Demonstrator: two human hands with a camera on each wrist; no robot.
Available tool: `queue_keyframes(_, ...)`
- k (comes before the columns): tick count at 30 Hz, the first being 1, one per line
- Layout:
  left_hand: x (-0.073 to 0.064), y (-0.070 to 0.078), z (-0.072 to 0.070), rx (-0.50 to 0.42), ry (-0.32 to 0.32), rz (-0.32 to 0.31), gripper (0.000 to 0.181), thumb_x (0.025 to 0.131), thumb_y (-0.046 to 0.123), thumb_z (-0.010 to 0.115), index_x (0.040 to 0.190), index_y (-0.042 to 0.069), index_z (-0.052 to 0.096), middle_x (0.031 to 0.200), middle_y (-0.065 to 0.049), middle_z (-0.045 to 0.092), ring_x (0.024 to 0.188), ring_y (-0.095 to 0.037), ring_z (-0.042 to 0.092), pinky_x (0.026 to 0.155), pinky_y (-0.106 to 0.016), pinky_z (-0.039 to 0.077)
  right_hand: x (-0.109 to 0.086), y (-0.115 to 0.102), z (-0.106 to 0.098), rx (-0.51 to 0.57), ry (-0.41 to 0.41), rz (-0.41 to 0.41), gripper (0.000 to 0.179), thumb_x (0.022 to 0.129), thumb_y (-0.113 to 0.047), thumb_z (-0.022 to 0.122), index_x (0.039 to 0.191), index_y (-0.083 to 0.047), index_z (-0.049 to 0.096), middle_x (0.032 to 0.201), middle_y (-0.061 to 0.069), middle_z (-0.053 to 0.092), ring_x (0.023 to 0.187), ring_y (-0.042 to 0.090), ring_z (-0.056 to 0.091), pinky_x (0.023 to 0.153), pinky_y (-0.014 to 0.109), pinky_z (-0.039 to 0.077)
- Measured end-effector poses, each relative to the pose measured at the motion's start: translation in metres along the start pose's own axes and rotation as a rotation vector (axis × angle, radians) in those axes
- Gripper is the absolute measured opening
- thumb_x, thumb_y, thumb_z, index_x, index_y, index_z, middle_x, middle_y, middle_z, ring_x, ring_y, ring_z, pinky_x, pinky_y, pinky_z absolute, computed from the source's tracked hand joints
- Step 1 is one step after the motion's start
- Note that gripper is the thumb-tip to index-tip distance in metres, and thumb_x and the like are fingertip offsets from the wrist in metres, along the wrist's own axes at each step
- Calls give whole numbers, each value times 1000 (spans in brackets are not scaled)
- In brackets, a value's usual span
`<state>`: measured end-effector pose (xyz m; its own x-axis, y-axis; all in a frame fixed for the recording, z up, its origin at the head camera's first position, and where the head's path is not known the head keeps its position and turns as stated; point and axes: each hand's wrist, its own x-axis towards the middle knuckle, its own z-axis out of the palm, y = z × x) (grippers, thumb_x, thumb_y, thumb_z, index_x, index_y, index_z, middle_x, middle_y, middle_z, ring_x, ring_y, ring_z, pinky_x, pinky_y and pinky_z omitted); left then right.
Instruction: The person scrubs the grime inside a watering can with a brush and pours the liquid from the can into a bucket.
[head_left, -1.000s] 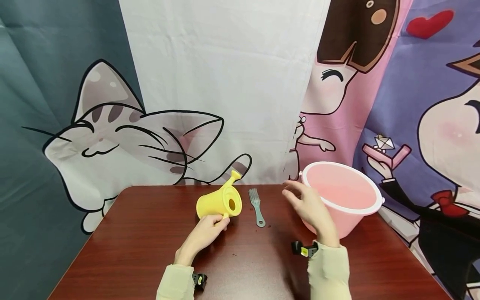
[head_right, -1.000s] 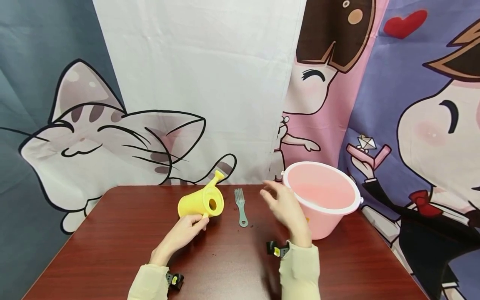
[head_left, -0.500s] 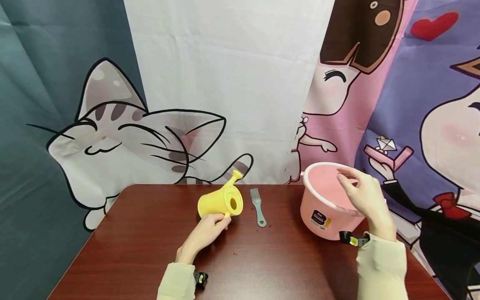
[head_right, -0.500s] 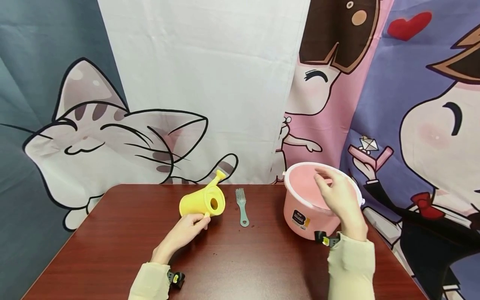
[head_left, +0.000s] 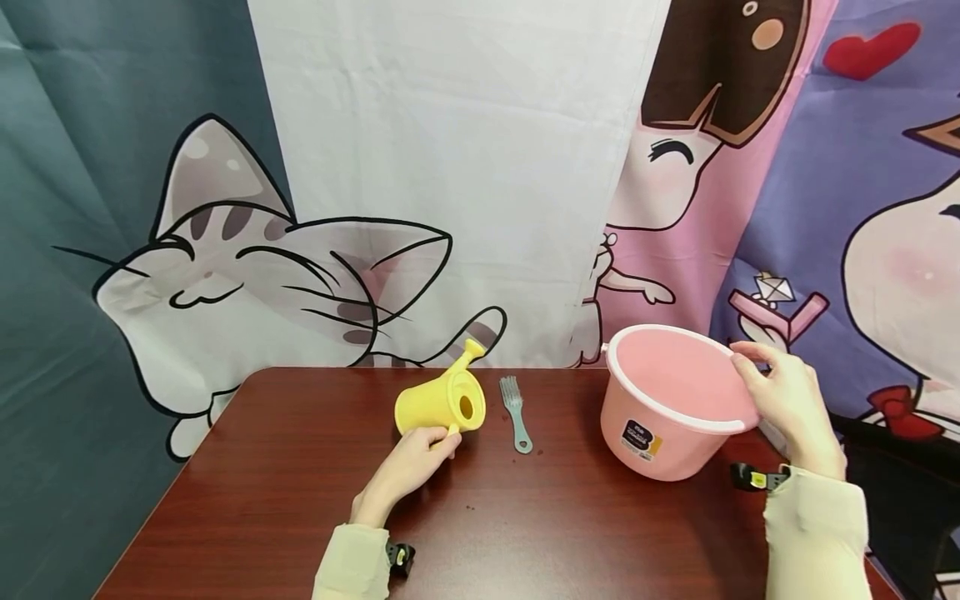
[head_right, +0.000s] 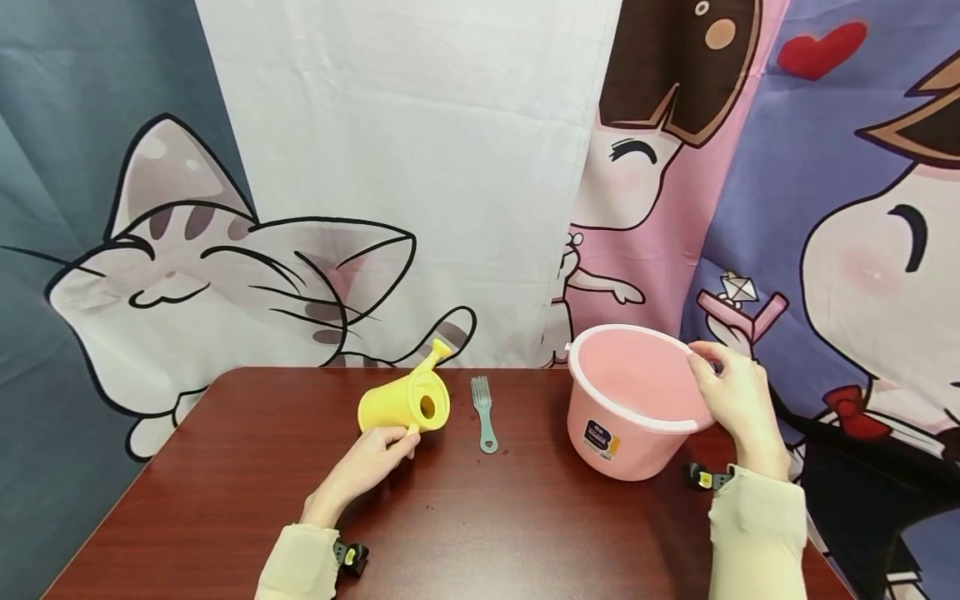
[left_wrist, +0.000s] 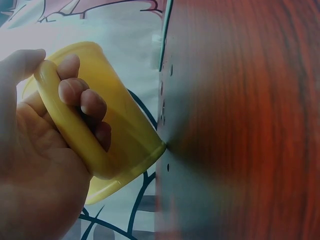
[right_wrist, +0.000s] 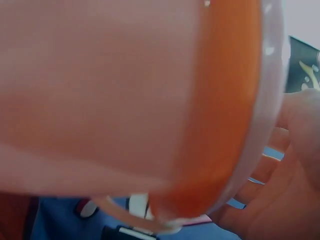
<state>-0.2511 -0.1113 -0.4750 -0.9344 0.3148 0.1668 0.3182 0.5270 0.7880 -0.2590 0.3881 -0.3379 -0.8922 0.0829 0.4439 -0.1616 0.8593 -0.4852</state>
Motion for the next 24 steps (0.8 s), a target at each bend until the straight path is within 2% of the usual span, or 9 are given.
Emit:
queue_keyframes(7,3,-1,2,11,-4,19,41,101,40,53,77,8,62,59,8,44,55,-8,42,55,-25,39,0,28,-1,20,3,40,41,101,-31,50,128,0,59,119,30,60,112,49,50,87,62,35)
queue_keyframes(11,3,-1,2,12,-5,27,39,101,37,53,76,9,62,59,7,44,55,-8,43,54,-25,40,0,38,3,22,6,52,41,101,-30,50,127,0,59,118,30,60,107,45,53,82,56,38)
queue_keyframes(15,2,-2,1,14,5,15,38,101,37,54,74,12,60,59,7,44,55,-9,43,54,-25,40,1,42,10,23,28,95,41,101,-32,50,127,-1,60,115,28,63,98,31,56,76,38,39)
queue_keyframes(18,2,-3,2,8,3,5,39,100,39,54,73,12,60,59,7,44,54,-8,42,54,-24,39,1,45,15,35,52,160,43,100,-34,50,128,-3,60,116,24,64,89,10,55,73,28,37)
queue_keyframes(20,2,-3,2,6,5,5,40,100,40,54,74,11,61,59,8,44,54,-7,42,54,-24,39,1,47,18,93,45,211,45,100,-34,50,130,-3,59,109,15,67,84,0,52,71,24,38)
queue_keyframes(22,2,-4,2,5,10,9,41,100,40,54,76,8,62,59,8,43,53,-7,42,53,-24,39,2,50,21,224,22,273,46,100,-33,50,132,0,57,100,2,67,80,-6,50,69,18,41)
queue_keyframes(24,2,-4,2,6,19,15,42,100,41,54,77,7,62,58,8,43,53,-7,41,53,-24,39,2,53,24,398,15,342,41,100,-30,53,130,-2,58,92,-12,64,78,-4,54,66,15,44)
